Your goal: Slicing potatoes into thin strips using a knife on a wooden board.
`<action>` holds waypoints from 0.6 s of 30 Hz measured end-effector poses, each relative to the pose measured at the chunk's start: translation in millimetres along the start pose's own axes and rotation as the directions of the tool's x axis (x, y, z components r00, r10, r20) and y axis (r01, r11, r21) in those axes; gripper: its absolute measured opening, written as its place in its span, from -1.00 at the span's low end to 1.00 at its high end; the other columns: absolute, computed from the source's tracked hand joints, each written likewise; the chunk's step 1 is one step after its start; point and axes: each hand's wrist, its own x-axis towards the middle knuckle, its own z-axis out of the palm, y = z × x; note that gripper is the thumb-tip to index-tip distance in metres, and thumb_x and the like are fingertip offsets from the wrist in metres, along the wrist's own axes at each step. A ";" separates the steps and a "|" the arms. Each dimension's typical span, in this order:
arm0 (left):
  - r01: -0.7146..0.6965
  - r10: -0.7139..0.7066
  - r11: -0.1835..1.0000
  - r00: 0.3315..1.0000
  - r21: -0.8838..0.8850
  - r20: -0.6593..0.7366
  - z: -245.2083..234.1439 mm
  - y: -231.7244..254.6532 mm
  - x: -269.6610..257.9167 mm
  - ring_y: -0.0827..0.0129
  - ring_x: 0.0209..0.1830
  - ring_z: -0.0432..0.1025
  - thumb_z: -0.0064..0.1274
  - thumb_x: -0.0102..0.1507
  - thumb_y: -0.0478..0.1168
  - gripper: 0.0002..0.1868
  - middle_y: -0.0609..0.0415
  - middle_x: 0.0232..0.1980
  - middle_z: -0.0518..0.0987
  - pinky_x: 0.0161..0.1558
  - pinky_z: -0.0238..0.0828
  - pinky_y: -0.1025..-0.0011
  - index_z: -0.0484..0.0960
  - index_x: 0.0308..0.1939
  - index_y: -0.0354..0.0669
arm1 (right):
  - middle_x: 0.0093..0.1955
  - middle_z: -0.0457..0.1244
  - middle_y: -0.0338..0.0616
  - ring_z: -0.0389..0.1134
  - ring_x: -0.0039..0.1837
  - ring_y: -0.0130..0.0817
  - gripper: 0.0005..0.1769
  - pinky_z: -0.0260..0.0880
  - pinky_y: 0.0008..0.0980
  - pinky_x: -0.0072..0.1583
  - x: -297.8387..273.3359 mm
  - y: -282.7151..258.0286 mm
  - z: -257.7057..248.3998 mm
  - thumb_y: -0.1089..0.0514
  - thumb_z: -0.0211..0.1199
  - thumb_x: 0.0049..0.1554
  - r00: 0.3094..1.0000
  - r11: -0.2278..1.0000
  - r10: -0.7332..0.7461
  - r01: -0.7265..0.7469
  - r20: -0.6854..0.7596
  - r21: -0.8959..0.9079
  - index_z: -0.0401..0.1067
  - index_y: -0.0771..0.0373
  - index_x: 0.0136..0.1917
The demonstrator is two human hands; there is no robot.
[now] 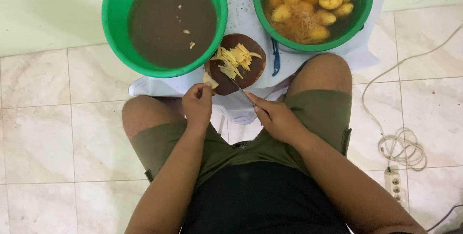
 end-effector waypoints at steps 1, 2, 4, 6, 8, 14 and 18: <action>-0.002 0.002 1.000 1.000 -0.001 -0.001 3.3 -3.9 1.9 0.49 -0.49 0.38 0.05 0.34 -0.22 -0.78 0.14 -0.50 0.60 -0.37 0.34 0.48 0.70 -0.38 -0.10 | 0.22 0.39 0.13 0.45 0.02 -0.21 -0.47 0.48 -0.15 0.08 1.5 -0.1 -0.5 0.22 0.00 0.29 1.000 1.000 -0.002 0.002 -0.001 -0.001 0.31 0.04 0.51; -0.033 0.033 0.999 0.999 0.020 0.018 6.0 -7.8 3.8 0.47 -0.47 0.42 0.06 0.35 -0.21 -0.79 0.08 -0.48 0.63 -0.35 0.37 0.45 0.73 -0.34 -0.11 | 0.18 0.40 0.16 0.45 -0.02 -0.21 -0.47 0.48 -0.14 0.05 3.1 -0.5 -0.6 0.22 -0.01 0.30 1.000 1.000 -0.006 0.006 0.002 -0.011 0.30 0.03 0.52; -0.064 0.063 0.997 0.997 0.040 0.035 10.5 -5.6 3.6 0.44 -0.45 0.46 0.06 0.35 -0.20 -0.80 0.03 -0.46 0.65 -0.34 0.40 0.41 0.75 -0.31 -0.13 | 0.13 0.40 0.19 0.45 -0.06 -0.21 -0.47 0.47 -0.14 0.02 4.0 -5.8 -1.5 0.22 -0.02 0.30 1.000 1.000 -0.010 0.010 0.005 -0.022 0.29 0.03 0.52; -0.036 0.028 0.996 0.996 0.085 0.090 14.6 6.5 -0.8 0.42 -0.44 0.49 0.05 0.33 -0.17 -0.77 0.06 -0.46 0.67 -0.29 0.43 0.40 0.75 -0.34 -0.12 | 0.17 0.40 0.20 0.46 0.07 -0.10 -0.48 0.48 -0.08 0.05 2.2 -15.6 -3.6 0.21 0.02 0.30 0.999 1.000 -0.024 0.024 -0.024 -0.004 0.31 0.06 0.51; -0.078 0.071 0.990 0.995 0.116 0.070 16.6 -7.9 3.8 0.43 -0.49 0.42 0.05 0.33 -0.20 -0.75 0.04 -0.53 0.60 -0.36 0.37 0.41 0.72 -0.40 -0.15 | 0.26 0.35 0.18 0.41 0.19 -0.06 -0.48 0.43 -0.06 0.16 -1.3 -15.0 -2.8 0.22 0.00 0.30 0.999 0.999 -0.038 0.038 -0.033 0.008 0.30 0.10 0.52; -0.153 0.139 0.955 0.988 0.255 0.072 7.5 -4.5 2.4 0.35 -0.55 0.38 0.08 0.31 -0.21 -0.74 0.01 -0.60 0.52 -0.43 0.31 0.35 0.68 -0.46 -0.18 | 0.40 0.27 0.12 0.33 0.36 0.00 -0.49 0.35 -0.02 0.32 -4.6 -27.0 -2.9 0.23 -0.03 0.31 0.994 0.994 -0.111 0.111 -0.021 0.019 0.28 0.15 0.52; -0.091 0.090 0.987 0.996 0.132 0.020 19.2 3.0 0.8 0.47 -0.56 0.33 0.05 0.34 -0.21 -0.70 0.09 -0.63 0.51 -0.44 0.28 0.45 0.67 -0.49 -0.16 | 0.33 0.31 0.16 0.34 0.33 0.06 -0.47 0.38 0.00 0.30 -4.6 -24.6 5.8 0.23 0.01 0.28 0.988 0.988 -0.149 0.148 -0.027 -0.053 0.29 0.11 0.51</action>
